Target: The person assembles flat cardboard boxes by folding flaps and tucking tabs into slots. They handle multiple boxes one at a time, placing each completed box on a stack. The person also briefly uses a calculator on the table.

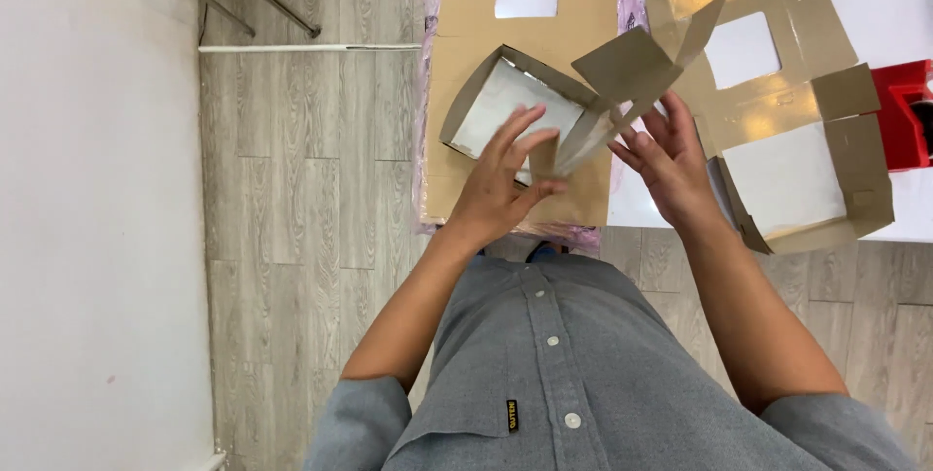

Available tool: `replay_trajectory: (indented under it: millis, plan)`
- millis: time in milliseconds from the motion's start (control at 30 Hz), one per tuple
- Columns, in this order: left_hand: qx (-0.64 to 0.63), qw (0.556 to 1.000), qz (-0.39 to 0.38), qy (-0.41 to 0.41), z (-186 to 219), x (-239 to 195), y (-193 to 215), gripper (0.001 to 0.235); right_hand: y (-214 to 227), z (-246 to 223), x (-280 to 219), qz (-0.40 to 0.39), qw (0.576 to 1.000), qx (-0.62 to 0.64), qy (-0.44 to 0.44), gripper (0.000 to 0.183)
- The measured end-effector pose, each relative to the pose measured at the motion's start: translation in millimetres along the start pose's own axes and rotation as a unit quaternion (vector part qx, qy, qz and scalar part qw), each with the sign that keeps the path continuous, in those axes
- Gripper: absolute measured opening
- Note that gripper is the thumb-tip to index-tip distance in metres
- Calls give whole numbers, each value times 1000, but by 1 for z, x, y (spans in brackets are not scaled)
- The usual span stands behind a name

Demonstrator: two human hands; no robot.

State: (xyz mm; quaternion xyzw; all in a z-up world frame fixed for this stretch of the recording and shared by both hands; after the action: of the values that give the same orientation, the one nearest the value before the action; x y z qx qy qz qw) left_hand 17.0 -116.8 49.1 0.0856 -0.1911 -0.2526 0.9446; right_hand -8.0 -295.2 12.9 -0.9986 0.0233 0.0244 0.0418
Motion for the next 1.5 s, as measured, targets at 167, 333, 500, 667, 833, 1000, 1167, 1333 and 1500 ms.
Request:
replay_trajectory:
  millis: [167,333,500,667,833,1000,1167,1333,1500]
  plan:
    - [-37,987,93,125,11,27,15,58,-42,-26,-31,67,990,-111,63,79]
    - [-10,995,52,79,11,36,9,31,-72,-53,-45,220,946,-216,97,72]
    - [-9,990,-133,-37,6,24,-25,33,-85,-91,-46,306,869,-375,101,82]
    - [-124,982,-142,-26,6,22,-28,26,-60,-78,-69,377,889,-230,121,37]
    - [-337,898,-245,143,-4,17,-37,36,-58,-73,-81,425,869,-231,108,26]
    - [-325,842,-336,269,42,30,-20,59,-98,-61,-76,342,823,-447,79,54]
    - [-182,909,-310,213,47,52,-5,27,-82,-69,-88,395,826,-396,63,40]
    - [-57,954,-262,131,21,56,-3,37,-62,-65,-87,404,856,-316,65,14]
    - [-151,973,-173,-14,25,35,-15,15,-48,-47,-78,404,903,-129,64,11]
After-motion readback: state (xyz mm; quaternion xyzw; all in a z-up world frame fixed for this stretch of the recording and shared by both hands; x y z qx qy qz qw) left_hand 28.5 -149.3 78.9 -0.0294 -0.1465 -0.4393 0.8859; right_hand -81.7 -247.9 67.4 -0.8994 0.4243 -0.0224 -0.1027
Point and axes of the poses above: each hand's wrist, its own x-axis towards the middle knuckle, its own y-axis out of the back of the hand, z = x × y, the point moved 6 cm from there along x, towards the middle knuckle, and after that the axes turned 13 degrees about -x, right-handed, at the moved point
